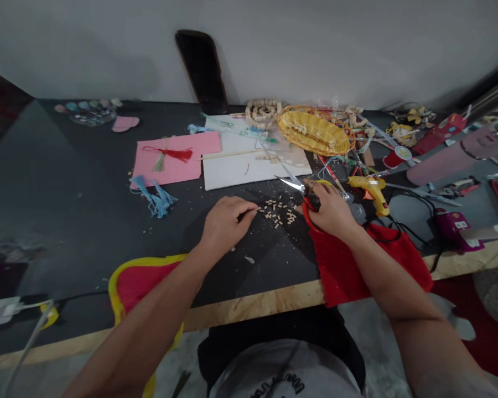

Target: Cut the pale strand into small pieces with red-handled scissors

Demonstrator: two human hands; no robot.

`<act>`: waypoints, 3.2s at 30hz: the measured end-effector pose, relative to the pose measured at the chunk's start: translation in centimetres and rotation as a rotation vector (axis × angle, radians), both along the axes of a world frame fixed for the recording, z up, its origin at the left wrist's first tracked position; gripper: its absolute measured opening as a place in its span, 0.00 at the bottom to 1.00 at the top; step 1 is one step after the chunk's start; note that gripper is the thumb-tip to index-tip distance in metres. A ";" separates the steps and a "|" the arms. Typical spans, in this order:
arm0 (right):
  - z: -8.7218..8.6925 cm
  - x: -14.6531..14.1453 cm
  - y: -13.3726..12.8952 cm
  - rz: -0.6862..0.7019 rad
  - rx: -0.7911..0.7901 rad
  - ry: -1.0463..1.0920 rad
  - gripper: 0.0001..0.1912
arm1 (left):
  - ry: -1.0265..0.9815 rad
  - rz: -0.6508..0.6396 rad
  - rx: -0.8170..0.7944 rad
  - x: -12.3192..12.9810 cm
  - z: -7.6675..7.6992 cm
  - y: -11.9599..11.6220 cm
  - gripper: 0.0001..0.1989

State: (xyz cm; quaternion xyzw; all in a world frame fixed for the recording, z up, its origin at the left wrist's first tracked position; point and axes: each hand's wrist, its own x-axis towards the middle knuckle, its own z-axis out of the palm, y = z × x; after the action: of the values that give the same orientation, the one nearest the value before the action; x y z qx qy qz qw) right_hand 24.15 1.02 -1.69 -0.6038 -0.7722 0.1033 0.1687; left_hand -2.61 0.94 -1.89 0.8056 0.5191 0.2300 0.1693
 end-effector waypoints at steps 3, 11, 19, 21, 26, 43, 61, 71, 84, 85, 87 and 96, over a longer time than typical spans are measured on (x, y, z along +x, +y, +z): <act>-0.1 -0.2 -0.1 0.011 -0.021 -0.042 0.33 | 0.089 -0.018 0.011 -0.3 -0.4 0.3 0.12; -0.3 -0.4 -0.2 0.006 -0.009 -0.113 0.29 | 0.134 -0.068 0.060 0.3 -1.3 0.6 0.11; -0.2 -0.5 -0.4 0.021 -0.002 -0.151 0.29 | 0.134 -0.037 0.024 0.4 -1.5 0.4 0.11; -0.2 -0.5 -0.4 0.026 -0.001 -0.156 0.29 | 0.128 -0.032 0.017 0.4 -1.6 0.5 0.11; -0.3 -0.5 -0.4 0.028 0.009 -0.177 0.29 | 0.133 -0.035 0.028 0.4 -1.8 0.5 0.11; -0.2 -0.6 -0.4 0.050 0.008 -0.199 0.29 | 0.111 -0.020 -0.029 0.6 -1.4 0.6 0.10; -0.1 -0.5 -0.4 0.074 -0.008 -0.204 0.28 | 0.151 -0.074 -0.055 0.3 -1.2 0.6 0.11; -0.2 -0.4 -0.4 0.077 -0.014 -0.209 0.29 | 0.141 -0.074 -0.059 0.3 -1.2 0.6 0.10; -0.1 -0.3 -0.4 0.092 -0.020 -0.217 0.29 | 0.048 -0.103 -0.152 -0.1 -0.5 0.8 0.14; -0.1 -0.3 -0.4 0.095 -0.018 -0.219 0.29 | 0.042 -0.103 -0.155 -0.1 -0.4 0.8 0.14; -0.2 -0.3 -0.3 0.098 -0.011 -0.221 0.29 | 0.053 -0.097 -0.150 0.0 -0.4 0.8 0.14; -0.2 -0.3 -0.4 0.100 0.003 -0.212 0.29 | 0.134 -0.077 -0.081 0.6 -0.6 0.6 0.10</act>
State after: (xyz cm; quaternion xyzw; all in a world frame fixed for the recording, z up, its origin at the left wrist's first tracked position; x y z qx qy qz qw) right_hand 23.82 0.61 -1.90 -0.5717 -0.8151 0.0461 0.0816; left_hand -1.98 1.51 -2.51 0.8311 0.5066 0.1478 0.1755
